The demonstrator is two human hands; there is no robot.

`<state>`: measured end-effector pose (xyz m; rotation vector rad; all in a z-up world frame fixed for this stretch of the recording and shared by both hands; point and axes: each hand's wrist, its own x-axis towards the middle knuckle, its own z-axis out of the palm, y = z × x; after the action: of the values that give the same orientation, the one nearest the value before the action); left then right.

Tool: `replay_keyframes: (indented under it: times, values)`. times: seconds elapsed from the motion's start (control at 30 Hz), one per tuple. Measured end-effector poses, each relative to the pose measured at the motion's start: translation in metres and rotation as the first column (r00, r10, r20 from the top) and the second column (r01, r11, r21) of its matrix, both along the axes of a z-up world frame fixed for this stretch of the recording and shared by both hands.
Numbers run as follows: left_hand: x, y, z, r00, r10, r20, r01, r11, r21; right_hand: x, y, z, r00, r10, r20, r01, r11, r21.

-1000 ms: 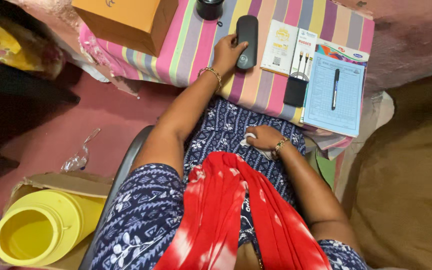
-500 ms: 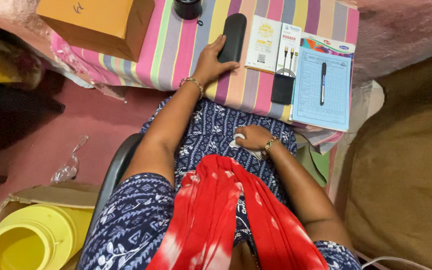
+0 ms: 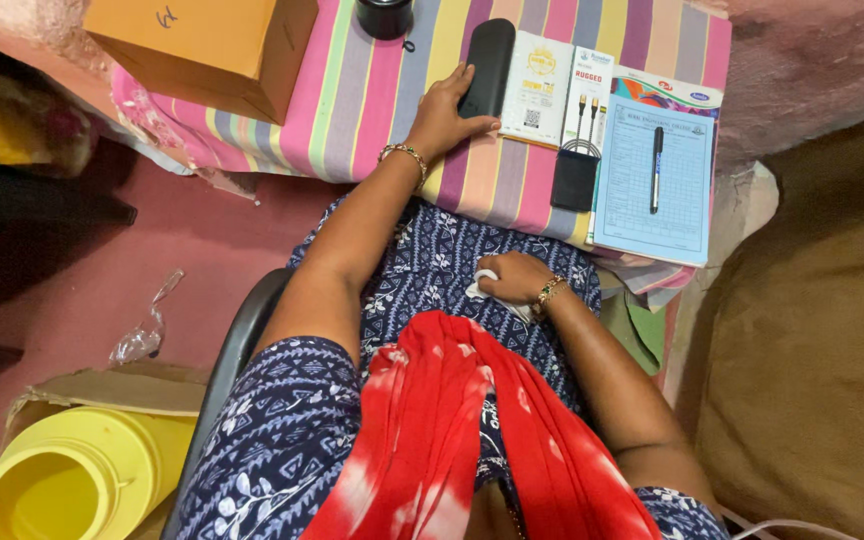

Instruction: The person sits cross-legged and wipes various items on their lap with a white cloth, including a brown box, a black case, a black mug, a yellow packet, a blue notepad, and a pen. They repeatedly pick up, wipe, and place down each item.

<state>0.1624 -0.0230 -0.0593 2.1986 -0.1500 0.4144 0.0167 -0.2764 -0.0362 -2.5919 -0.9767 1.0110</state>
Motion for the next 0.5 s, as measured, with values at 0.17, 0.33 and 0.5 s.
replay_keyframes:
  times: [0.17,0.33,0.5]
  values:
    - [-0.001,0.016,0.011,0.977,0.171,0.126,-0.176,0.984,0.024,-0.001,-0.003,0.001,1.000,0.007,-0.002,-0.007,1.000,0.007]
    - [0.054,0.084,0.039,0.787,0.510,0.348,-0.595,0.777,0.207,0.000,-0.002,-0.001,1.000,-0.001,-0.019,0.002,0.999,0.040]
    - [0.084,0.127,0.041,0.868,0.494,0.058,-0.497,0.859,0.125,0.003,-0.005,-0.005,0.998,-0.002,-0.059,0.004,1.000,0.027]
